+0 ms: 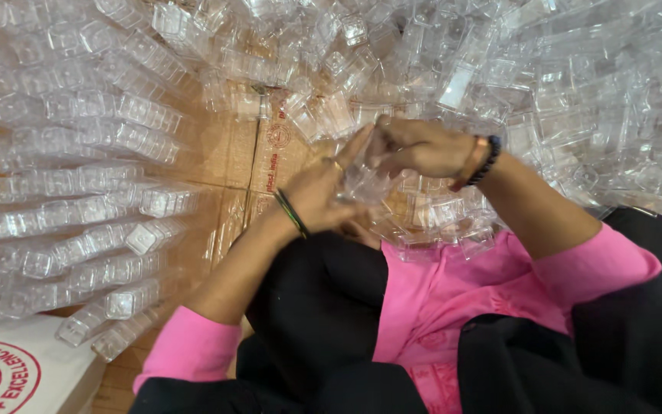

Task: The person sits cross-legged on the floor and nests small clear plastic containers one by one into a tall stack held on their lap, repeatedly picking loose containers from the pile around them and pressing each into the stack.

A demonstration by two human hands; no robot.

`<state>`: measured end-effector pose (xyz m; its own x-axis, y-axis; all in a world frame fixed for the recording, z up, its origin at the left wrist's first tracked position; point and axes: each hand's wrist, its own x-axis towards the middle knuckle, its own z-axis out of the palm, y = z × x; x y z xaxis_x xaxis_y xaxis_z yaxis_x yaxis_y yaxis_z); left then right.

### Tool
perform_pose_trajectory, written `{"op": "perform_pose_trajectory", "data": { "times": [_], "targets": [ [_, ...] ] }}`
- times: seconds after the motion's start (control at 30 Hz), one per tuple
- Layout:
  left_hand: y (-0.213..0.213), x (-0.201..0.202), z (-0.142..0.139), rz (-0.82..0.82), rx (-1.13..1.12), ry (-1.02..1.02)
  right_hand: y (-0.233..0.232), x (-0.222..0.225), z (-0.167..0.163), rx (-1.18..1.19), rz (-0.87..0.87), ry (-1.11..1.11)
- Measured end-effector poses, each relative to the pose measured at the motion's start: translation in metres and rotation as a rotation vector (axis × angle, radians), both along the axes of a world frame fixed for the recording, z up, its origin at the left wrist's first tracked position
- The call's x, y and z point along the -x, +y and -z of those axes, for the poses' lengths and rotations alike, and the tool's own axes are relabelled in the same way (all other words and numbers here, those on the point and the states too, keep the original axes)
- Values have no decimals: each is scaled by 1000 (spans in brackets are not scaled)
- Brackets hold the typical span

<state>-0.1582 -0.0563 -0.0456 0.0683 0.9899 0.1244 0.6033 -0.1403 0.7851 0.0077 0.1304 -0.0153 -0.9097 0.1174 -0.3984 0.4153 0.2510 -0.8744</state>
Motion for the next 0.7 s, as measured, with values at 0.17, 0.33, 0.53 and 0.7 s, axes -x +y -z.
{"op": "perform_pose_trajectory", "data": {
  "times": [0.17,0.33,0.53,0.7],
  "targets": [
    [-32,-30,-13,-168,51,-56,-7,12,-22,-28,-181,-73],
    [-53,-63,-3,-273,236,-583,-23,15,-30,-89,-322,-124],
    [-65,-68,14,-436,-136,-794,-34,16,39,297,240,124],
    [-76,-54,15,-663,-271,-1045,-60,14,137,-1228,148,441]
  ]
}}
